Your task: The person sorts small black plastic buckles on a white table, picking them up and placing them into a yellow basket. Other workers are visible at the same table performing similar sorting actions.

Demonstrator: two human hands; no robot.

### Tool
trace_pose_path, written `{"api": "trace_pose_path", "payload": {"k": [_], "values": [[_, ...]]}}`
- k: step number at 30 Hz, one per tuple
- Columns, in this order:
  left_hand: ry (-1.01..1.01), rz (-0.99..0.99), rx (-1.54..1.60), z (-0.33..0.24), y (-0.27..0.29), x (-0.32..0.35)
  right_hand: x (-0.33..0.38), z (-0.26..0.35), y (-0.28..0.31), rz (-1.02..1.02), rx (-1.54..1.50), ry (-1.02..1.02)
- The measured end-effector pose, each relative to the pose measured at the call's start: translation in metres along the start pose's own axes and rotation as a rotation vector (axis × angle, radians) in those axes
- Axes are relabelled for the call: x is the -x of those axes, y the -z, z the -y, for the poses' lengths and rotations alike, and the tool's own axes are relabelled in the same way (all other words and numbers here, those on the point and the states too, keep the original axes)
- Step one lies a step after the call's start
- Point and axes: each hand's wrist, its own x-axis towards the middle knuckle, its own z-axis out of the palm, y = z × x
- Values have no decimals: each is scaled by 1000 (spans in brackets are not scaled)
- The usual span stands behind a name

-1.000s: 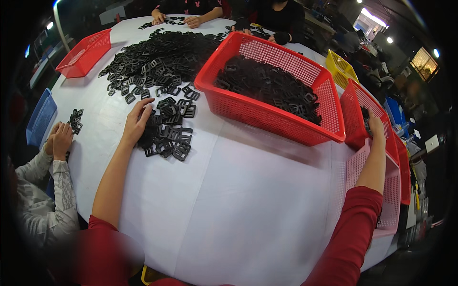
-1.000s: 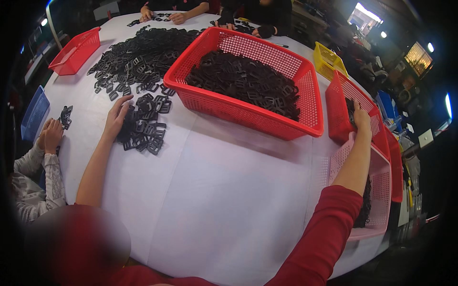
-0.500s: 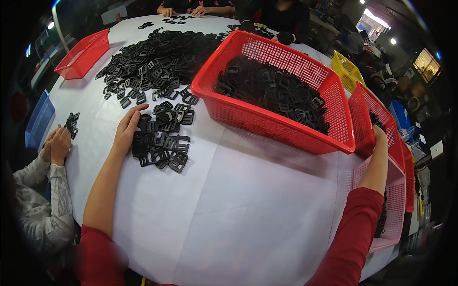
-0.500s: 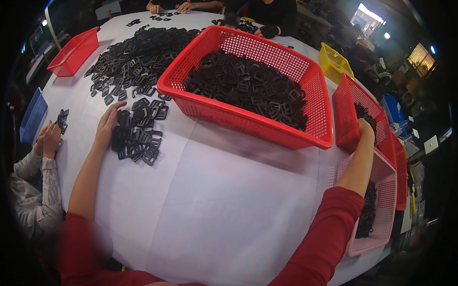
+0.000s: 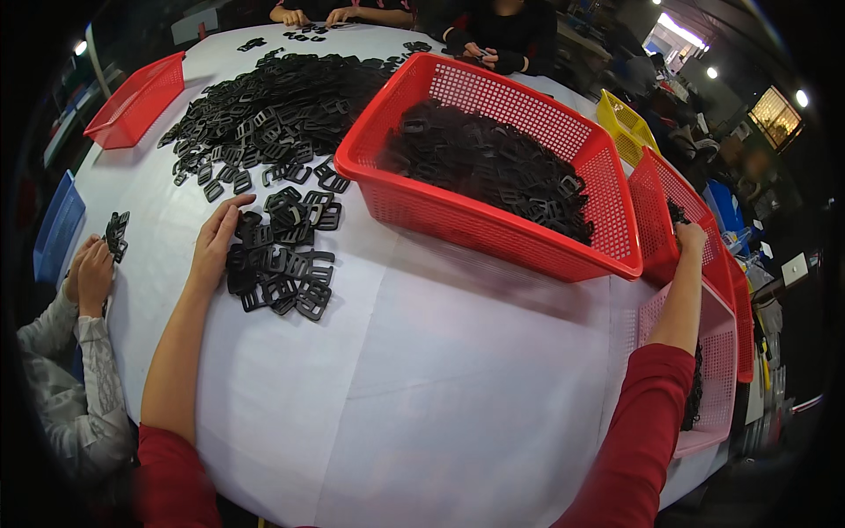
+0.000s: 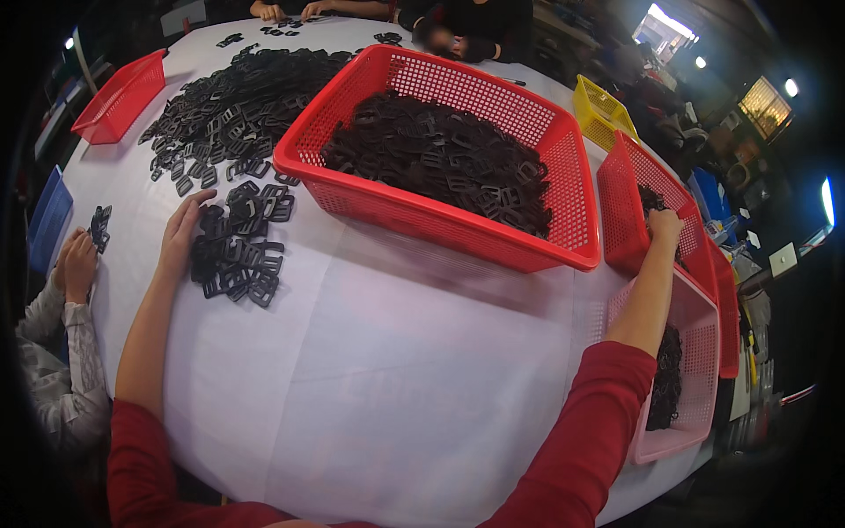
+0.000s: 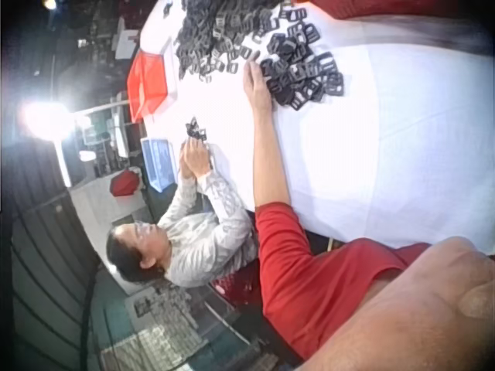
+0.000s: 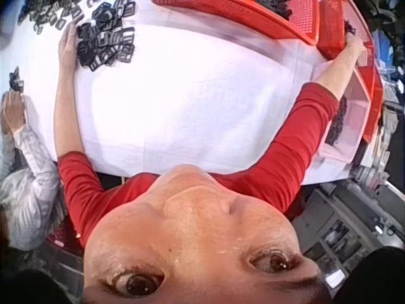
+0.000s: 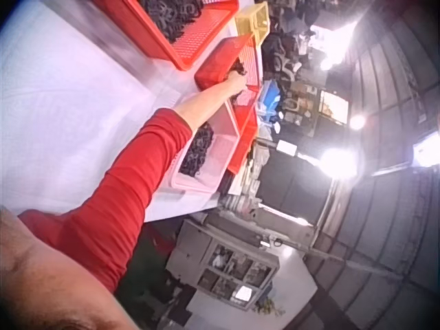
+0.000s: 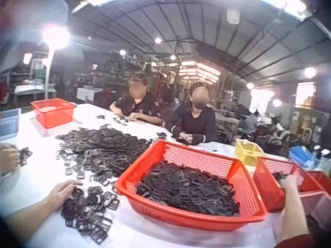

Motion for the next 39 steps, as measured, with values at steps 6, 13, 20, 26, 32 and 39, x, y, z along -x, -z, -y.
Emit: {"api": "trace_pose_path", "payload": {"k": [6, 13, 20, 26, 32, 39], "values": [[-29, -33, 76, 10, -12, -8, -11, -39, 28, -272, -164, -163], [-16, -404, -296, 35, 2, -51, 54, -10, 54, -695, -337, 36], [144, -470, -961, 74, 11, -134, 171, 92, 120, -1003, -863, 744], [-185, -153, -717, 72, 3, -134, 418, 179, 84, -334, -861, 1755], [-292, 98, -429, 23, -34, -73, 495, 261, -4, 251, -947, 1240], [-311, 28, -349, -16, -86, 21, 518, 265, -5, 411, -1008, 1085]]}}
